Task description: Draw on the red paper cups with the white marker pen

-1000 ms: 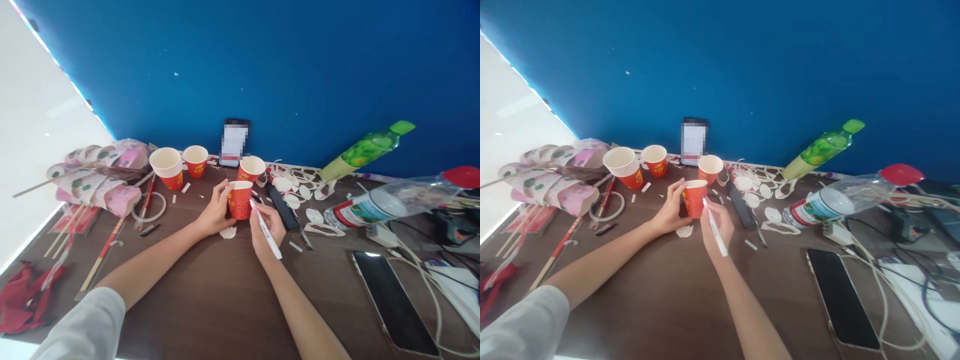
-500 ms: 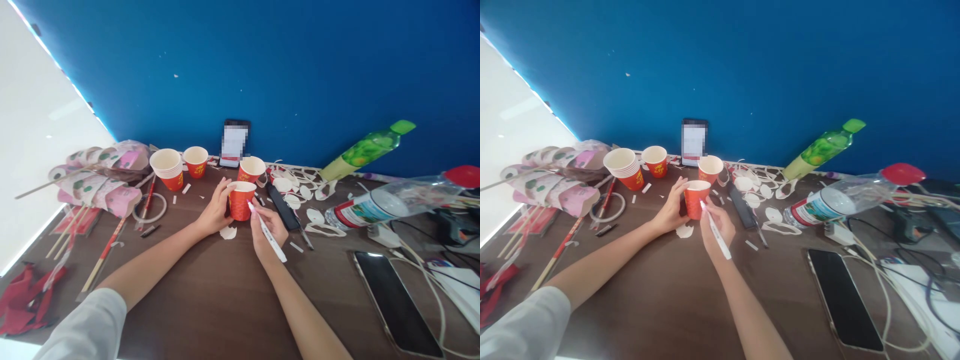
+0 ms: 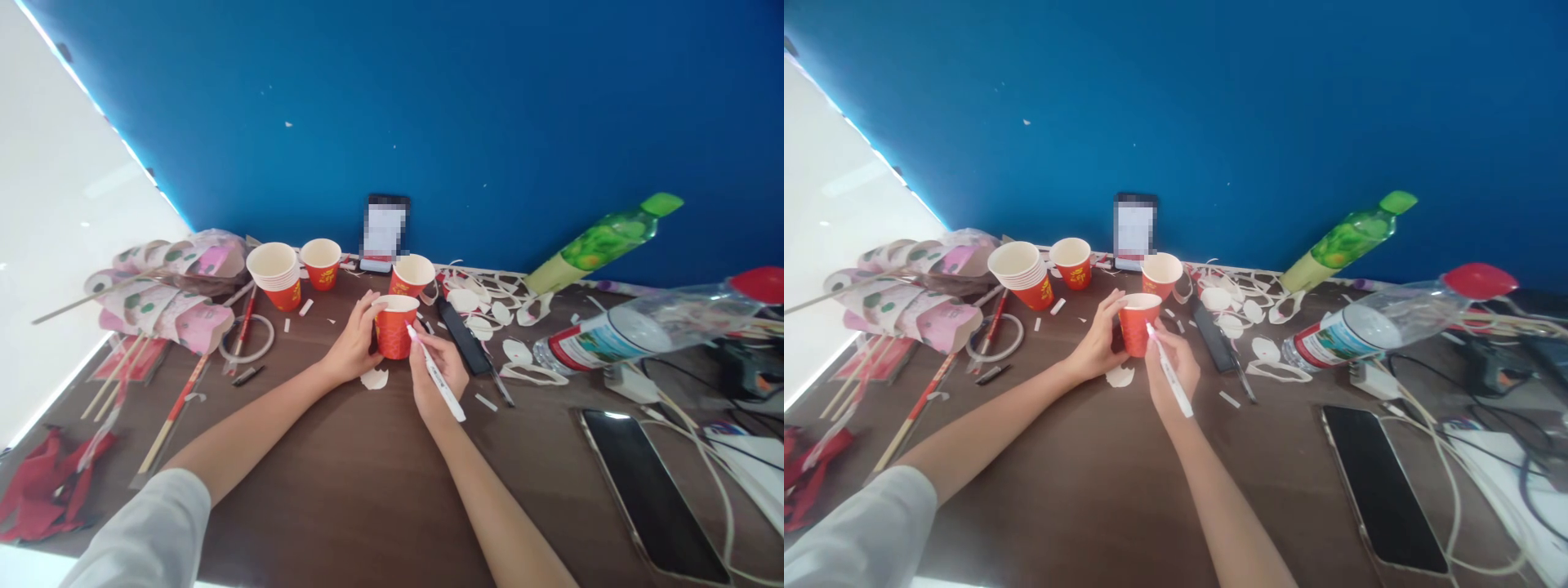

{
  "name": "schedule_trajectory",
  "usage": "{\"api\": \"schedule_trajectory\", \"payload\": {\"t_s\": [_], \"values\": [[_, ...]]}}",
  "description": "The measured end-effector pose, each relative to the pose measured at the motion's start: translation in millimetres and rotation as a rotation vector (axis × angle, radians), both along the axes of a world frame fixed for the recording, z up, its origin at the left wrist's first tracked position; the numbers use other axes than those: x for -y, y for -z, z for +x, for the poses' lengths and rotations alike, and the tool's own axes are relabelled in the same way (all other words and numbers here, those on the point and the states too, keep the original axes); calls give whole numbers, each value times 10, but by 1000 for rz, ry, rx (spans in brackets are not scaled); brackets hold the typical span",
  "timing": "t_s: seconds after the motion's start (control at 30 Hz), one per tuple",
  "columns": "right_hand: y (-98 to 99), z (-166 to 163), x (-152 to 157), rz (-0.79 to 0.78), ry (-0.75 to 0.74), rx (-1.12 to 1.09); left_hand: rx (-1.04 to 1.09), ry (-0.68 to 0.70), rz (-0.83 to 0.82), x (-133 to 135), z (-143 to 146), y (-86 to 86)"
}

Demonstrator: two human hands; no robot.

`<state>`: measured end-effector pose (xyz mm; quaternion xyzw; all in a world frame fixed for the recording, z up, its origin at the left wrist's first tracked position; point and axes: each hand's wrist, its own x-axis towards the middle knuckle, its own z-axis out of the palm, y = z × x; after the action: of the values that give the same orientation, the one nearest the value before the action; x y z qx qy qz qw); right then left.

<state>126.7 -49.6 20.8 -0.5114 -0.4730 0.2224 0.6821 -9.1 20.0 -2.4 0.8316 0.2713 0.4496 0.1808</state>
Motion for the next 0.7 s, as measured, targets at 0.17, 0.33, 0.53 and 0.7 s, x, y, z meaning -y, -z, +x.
{"api": "schedule_trajectory", "payload": {"t_s": [0.17, 0.33, 0.53, 0.7], "values": [[-12, 2, -9, -8, 0, -14, 8, 3, -23, -1, 1, -3], [6, 3, -15, -36, -10, -28, 5, 5, -44, -2, -1, -6], [24, 22, -31, -2, -31, -20, 9, 3, -62, 10, 0, -14], [3, 29, -34, 13, -46, -10, 5, -15, -73, 7, 8, -16]]}}
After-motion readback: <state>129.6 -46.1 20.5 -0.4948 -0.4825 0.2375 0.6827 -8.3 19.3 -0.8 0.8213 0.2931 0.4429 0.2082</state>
